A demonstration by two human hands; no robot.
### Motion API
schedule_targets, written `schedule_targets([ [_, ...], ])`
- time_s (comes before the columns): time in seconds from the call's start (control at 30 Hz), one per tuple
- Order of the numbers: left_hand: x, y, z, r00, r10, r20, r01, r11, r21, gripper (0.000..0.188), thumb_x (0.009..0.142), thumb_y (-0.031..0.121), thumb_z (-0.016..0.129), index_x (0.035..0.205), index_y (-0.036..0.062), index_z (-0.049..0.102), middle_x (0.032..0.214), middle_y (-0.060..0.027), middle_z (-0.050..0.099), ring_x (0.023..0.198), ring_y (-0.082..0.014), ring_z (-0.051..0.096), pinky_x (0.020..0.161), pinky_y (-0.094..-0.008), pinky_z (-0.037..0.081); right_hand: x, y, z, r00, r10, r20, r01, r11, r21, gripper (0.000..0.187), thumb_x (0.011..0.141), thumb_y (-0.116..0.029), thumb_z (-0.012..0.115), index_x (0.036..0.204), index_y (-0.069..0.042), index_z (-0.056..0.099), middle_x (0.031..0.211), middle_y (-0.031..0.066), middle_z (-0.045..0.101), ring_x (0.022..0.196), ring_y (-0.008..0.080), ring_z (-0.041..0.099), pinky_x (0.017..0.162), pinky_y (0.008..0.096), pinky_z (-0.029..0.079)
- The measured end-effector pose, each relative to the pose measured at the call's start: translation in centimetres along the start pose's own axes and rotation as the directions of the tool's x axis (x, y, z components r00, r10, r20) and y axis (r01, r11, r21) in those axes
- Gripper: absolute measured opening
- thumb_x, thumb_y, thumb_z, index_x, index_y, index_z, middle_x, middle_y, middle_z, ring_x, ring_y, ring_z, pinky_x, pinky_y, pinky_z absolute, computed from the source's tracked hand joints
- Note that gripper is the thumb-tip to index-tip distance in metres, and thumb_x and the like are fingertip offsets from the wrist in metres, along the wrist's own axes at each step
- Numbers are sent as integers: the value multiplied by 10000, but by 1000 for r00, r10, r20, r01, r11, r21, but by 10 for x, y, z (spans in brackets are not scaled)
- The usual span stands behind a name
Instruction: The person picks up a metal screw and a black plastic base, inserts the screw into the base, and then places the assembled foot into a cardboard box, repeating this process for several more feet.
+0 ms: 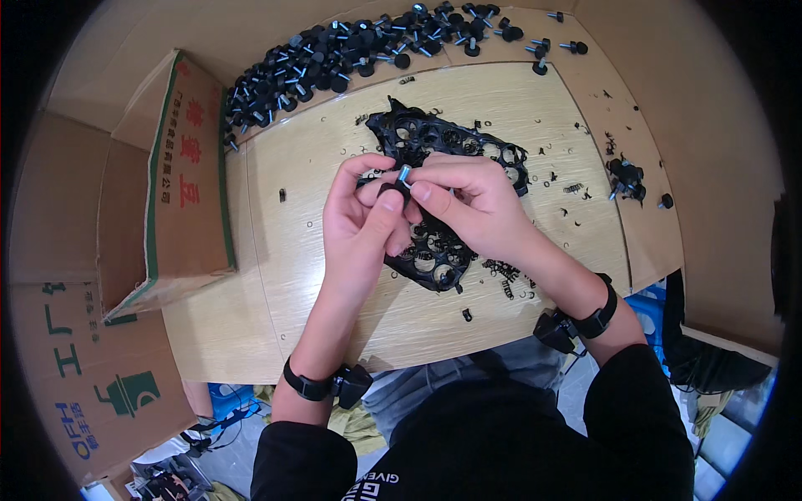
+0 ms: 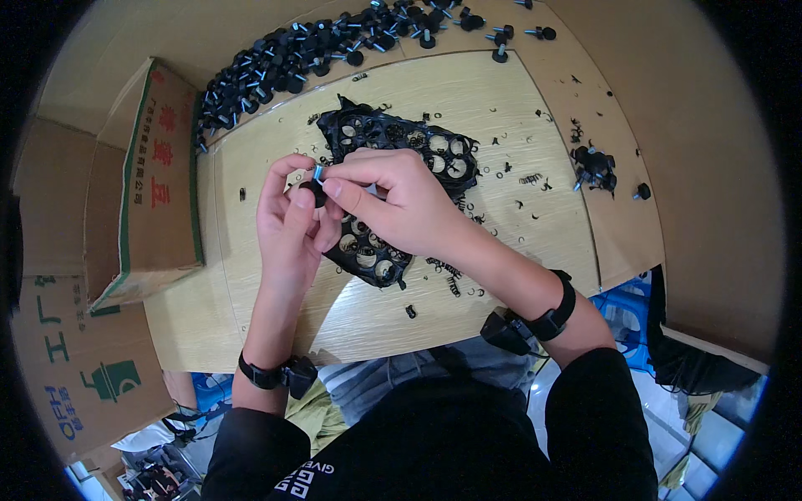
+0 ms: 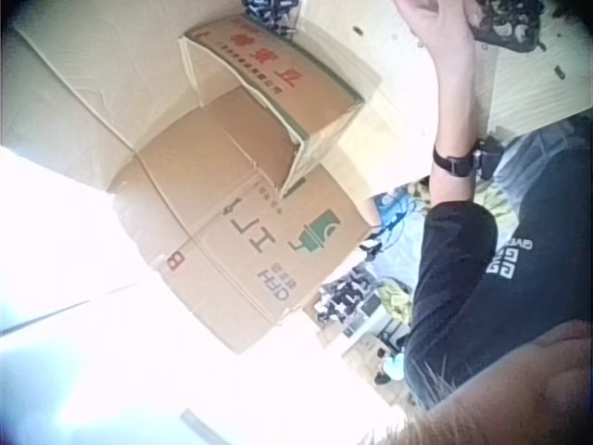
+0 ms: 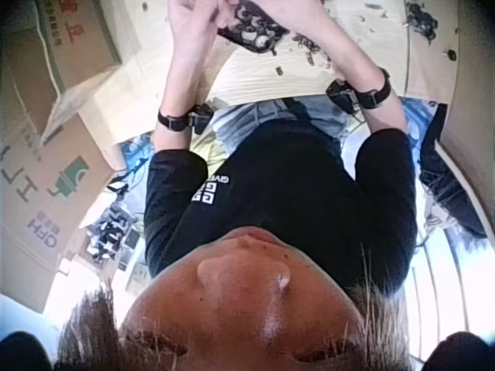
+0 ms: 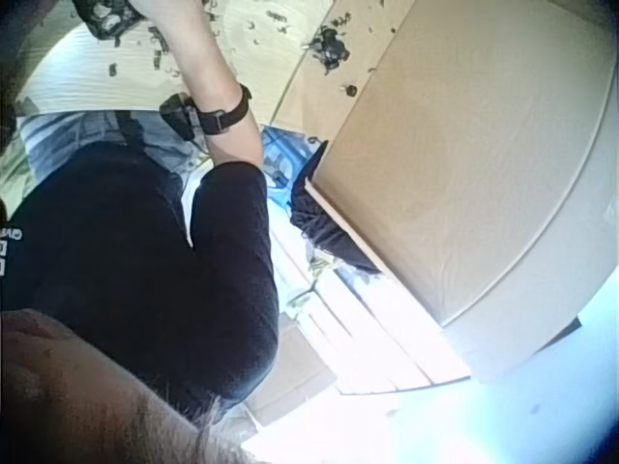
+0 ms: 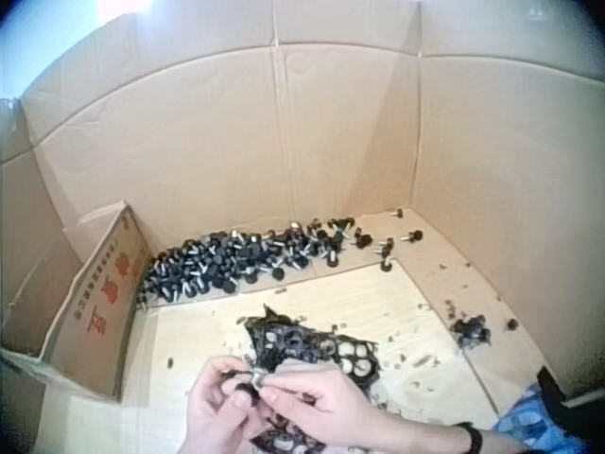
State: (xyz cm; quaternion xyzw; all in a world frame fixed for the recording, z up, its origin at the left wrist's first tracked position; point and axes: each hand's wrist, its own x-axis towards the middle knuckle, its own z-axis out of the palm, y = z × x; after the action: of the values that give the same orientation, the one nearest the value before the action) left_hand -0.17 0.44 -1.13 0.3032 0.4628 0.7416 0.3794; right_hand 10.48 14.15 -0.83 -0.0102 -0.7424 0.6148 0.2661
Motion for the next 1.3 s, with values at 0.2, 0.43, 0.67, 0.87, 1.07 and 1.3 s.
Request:
schedule_targets([
  [0.2, -1, -1, 3, 997, 49, -56, -44, 996, 81, 340, 909, 48, 639, 1201, 13, 468, 984, -93, 648, 549, -50, 536, 471, -177, 398, 1, 0, -3, 1000, 3, -22, -4, 998, -57, 184, 934, -131, 613, 957, 33, 694, 742, 59, 613, 644, 98, 525, 547, 248, 395],
  [0.43, -3, 1, 5, 995, 85, -57, -73, 978, 196, 318, 960, 134, 585, 1225, -15, 493, 921, -99, 629, 502, -95, 520, 455, -216, 407, 1, 0, -2, 997, 33, -63, -34, 999, -20, 195, 937, -128, 607, 1005, 29, 701, 745, 56, 616, 640, 84, 515, 534, 246, 392],
  [0.67, -1, -1, 3, 992, 113, -47, -99, 964, 246, 307, 966, 127, 571, 1224, -28, 511, 953, -98, 628, 511, -93, 524, 462, -214, 414, 1, 0, -2, 996, 57, -65, -57, 998, -2, 201, 937, -126, 608, 1023, 32, 699, 761, 55, 632, 643, 70, 515, 530, 241, 387],
  [0.87, -1, 0, 2, 992, 124, -35, -116, 978, 172, 318, 921, 44, 620, 1222, -21, 539, 1034, -121, 649, 529, -35, 492, 467, -175, 392, 0, 4, -2, 998, 29, -59, -27, 999, 31, 207, 939, -143, 610, 1009, 27, 707, 744, 44, 633, 637, 63, 508, 528, 235, 367],
  [1.07, -1, 2, 3, 992, 108, -68, -95, 980, 173, 310, 913, 26, 630, 1213, -21, 565, 995, -108, 670, 538, -23, 491, 466, -167, 377, 0, 4, -3, 995, 59, -86, -55, 997, 52, 217, 941, -164, 610, 987, 19, 717, 721, 45, 638, 622, 65, 501, 523, 239, 361],
  [1.3, -1, 1, 3, 987, 114, -113, -80, 961, 263, 318, 870, 21, 697, 1177, -17, 624, 956, -61, 665, 572, 0, 487, 464, -157, 351, 1, 8, -2, 997, 30, -71, -30, 1000, 3, 212, 937, -168, 616, 943, 20, 714, 690, 47, 625, 607, 73, 494, 525, 251, 364],
])
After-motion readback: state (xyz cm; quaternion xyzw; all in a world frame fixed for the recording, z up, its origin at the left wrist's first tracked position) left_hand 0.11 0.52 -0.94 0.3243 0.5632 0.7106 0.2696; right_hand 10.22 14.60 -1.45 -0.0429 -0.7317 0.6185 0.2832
